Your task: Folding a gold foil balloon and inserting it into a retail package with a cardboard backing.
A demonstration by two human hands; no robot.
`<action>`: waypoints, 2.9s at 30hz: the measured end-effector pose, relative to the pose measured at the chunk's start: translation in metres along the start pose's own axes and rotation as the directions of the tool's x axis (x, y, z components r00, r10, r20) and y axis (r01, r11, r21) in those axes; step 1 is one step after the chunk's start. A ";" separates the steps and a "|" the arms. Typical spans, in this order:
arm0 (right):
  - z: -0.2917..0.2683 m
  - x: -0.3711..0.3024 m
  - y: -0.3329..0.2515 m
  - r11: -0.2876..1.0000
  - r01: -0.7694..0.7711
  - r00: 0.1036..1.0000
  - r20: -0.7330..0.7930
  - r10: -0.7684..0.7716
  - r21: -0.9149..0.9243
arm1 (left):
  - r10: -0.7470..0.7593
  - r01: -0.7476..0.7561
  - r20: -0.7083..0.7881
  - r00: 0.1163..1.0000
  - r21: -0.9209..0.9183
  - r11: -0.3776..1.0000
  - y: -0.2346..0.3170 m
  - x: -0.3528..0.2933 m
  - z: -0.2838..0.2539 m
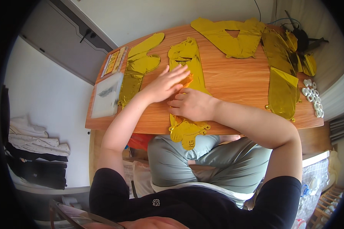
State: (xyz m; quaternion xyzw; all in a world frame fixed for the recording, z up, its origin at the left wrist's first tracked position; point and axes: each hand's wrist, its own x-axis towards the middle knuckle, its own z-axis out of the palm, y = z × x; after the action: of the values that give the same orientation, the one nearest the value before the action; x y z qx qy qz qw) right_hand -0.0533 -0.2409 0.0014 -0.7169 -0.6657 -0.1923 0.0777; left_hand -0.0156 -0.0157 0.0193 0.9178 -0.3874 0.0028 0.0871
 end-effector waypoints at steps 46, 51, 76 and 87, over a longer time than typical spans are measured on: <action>-0.023 0.000 -0.078 0.663 -0.741 0.647 -0.147 0.748 0.111 | 0.049 -0.053 -0.052 0.997 -0.075 0.996 -0.001 -0.006 0.022; -0.026 -0.002 -0.078 0.646 -0.752 0.633 -0.133 0.763 0.131 | 0.094 -0.119 -0.158 0.983 -0.153 0.981 0.003 -0.008 0.011; -0.042 -0.047 -0.061 0.179 -0.924 0.201 0.029 0.979 0.338 | 0.186 -0.186 -0.002 0.983 0.034 0.982 0.020 -0.013 0.029; -0.051 -0.021 -0.078 0.383 -0.699 0.498 0.027 0.867 0.604 | 0.160 -0.160 0.046 0.986 -0.013 0.987 0.024 -0.017 0.021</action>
State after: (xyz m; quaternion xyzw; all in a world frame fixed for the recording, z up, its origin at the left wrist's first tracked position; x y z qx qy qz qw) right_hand -0.1402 -0.2711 0.0290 -0.8544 -0.2444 -0.0389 0.4568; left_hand -0.0455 -0.0236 0.0010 0.8831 -0.4619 -0.0136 0.0815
